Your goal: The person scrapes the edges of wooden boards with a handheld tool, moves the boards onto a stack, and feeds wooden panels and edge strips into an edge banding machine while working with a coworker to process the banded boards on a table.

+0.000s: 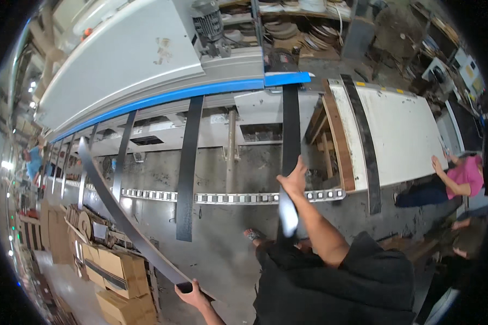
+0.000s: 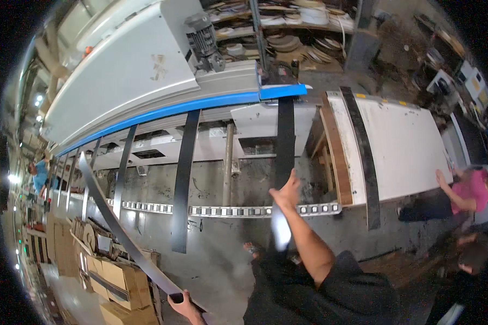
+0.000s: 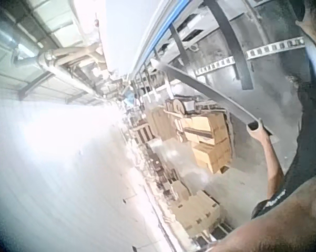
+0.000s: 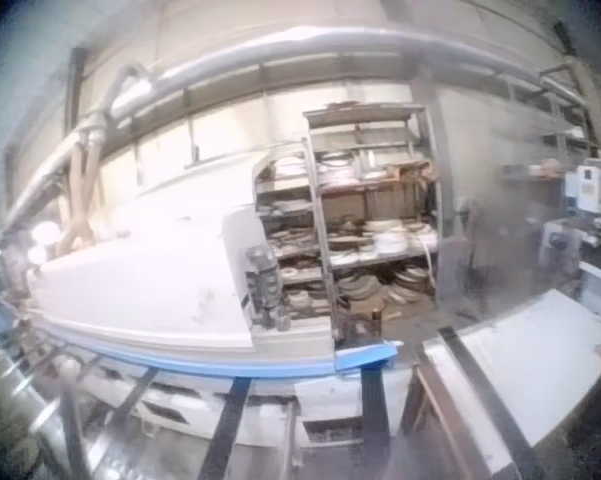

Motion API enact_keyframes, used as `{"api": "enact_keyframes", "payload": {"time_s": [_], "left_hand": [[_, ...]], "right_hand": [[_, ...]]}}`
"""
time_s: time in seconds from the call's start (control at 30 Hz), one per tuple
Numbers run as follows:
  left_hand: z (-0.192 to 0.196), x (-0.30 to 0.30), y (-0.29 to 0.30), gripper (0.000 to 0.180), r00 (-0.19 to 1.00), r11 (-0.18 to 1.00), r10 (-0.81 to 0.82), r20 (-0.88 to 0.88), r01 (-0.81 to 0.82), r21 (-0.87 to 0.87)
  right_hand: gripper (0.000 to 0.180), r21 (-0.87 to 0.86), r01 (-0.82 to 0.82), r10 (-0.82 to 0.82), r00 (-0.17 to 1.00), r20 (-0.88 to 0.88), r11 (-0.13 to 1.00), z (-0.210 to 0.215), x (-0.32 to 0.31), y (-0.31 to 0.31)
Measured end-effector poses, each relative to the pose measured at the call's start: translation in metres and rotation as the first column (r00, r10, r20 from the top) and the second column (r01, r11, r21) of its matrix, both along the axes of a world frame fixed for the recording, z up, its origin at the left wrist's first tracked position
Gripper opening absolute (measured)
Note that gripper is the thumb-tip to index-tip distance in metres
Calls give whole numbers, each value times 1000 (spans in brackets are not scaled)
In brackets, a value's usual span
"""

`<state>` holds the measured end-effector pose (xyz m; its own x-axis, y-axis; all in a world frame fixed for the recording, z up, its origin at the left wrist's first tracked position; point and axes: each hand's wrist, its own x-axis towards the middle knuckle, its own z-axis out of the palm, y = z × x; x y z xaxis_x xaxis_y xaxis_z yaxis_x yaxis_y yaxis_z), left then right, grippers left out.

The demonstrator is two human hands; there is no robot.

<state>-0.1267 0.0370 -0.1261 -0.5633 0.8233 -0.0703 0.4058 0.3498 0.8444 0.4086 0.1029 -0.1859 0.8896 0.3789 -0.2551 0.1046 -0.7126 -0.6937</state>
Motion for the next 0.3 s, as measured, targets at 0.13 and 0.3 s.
{"api": "enact_keyframes", "payload": {"time_s": [0.13, 0.3], "left_hand": [[3, -42, 43, 84, 997, 997, -60, -39, 62, 56], [8, -74, 85, 85, 980, 994, -51, -192, 32, -101]], "right_hand": [[121, -70, -5, 23, 963, 269, 998, 0, 39, -39], [115, -137, 28, 14, 954, 299, 990, -2, 92, -97]]}}
